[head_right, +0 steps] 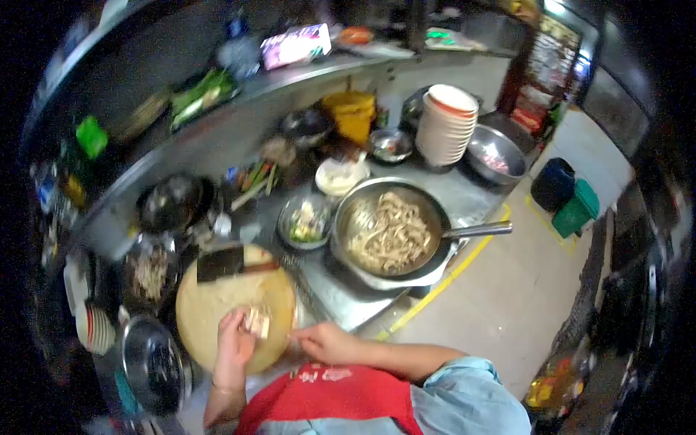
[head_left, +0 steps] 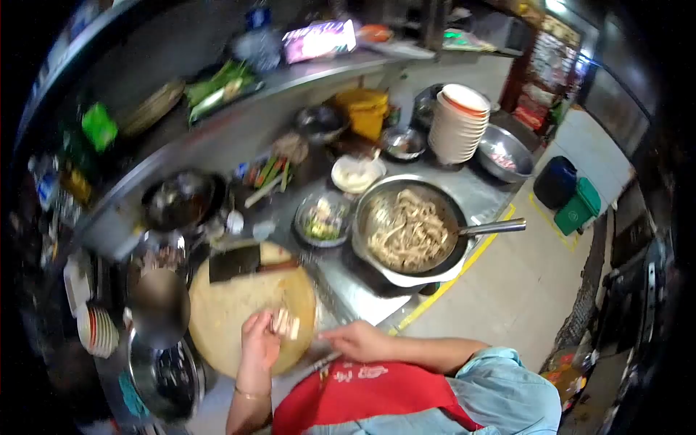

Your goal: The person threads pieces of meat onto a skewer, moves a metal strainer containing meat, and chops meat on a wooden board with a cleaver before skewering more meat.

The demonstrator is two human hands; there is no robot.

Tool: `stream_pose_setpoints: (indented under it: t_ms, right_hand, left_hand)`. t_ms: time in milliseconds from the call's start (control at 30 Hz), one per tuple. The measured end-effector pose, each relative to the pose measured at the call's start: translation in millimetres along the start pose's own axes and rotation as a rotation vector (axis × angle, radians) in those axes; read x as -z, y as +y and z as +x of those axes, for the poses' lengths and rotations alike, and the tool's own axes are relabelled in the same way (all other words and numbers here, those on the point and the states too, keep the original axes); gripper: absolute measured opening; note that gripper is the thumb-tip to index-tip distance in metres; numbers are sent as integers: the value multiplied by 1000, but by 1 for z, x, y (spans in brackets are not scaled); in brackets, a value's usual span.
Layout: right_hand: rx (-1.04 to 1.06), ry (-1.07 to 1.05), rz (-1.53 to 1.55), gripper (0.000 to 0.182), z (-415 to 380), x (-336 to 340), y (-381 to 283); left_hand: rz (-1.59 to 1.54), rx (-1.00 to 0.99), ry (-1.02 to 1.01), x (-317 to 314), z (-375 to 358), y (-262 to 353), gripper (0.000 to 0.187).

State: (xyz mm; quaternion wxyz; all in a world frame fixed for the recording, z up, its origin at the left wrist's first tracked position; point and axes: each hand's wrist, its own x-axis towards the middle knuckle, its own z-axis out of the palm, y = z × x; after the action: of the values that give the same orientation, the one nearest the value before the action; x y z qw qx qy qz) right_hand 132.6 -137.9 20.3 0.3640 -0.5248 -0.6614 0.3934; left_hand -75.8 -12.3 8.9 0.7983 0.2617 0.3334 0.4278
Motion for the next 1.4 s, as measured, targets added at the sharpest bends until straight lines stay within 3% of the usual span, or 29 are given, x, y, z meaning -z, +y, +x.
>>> stream_pose_setpoints:
  t_ms: [33,133,167,200,267,367,467,567,667,767,867,967,1067,1167,1267,1400]
  right_hand:
    - [-97,-67,58,30,2,3,-5]
    - [-27,-77,114,29,4,-9,19]
    - [14,-31,125,29,3,-17,29]
    - [-73,-79,192,29,5,-12,25]
    - [-233,-108,251,28,1,0,16]
    - [-403,-16,332,27,-2,11,10]
    - [-455,38,384,26,-7,15,18]
    - [-495,68,440,26,-10,12,14]
    - [-484,80,437,26,-10,6,11]
    - [-457,77,415,26,-11,0,14]
    - [-453,74,436,26,-9,-1,6]
    - [-431,56,477,26,-3,0,-1]
    - [-398,12,599,26,4,-1,-3]
    - [-397,-86,523,27,14,-6,-15]
    - [-269,-118,364,27,19,-13,-22]
    - [-249,-156,281,26,25,-12,-28]
  left_hand:
    - [-18,12,21,6,0,-5,10]
    - [12,60,7,13,-9,-11,13]
    - [82,110,23,23,-9,-14,16]
    - [253,107,50,28,-12,-13,20]
    - [558,59,67,56,-1,-15,25]
    - [841,-197,87,112,27,-18,32]
    - [1123,-314,170,128,44,-3,23]
    - [1510,-273,237,114,57,10,17]
    - [1641,-415,164,129,74,0,22]
    - [1592,-378,95,127,78,-8,30]
    - [1553,-198,115,113,70,0,35]
    - [774,-132,93,131,75,-4,25]
    - [84,-6,201,91,48,22,20]
    - [-216,-49,131,75,34,29,20]
    - [-403,-44,143,59,20,40,20]
    - [-498,-93,157,43,0,50,24]
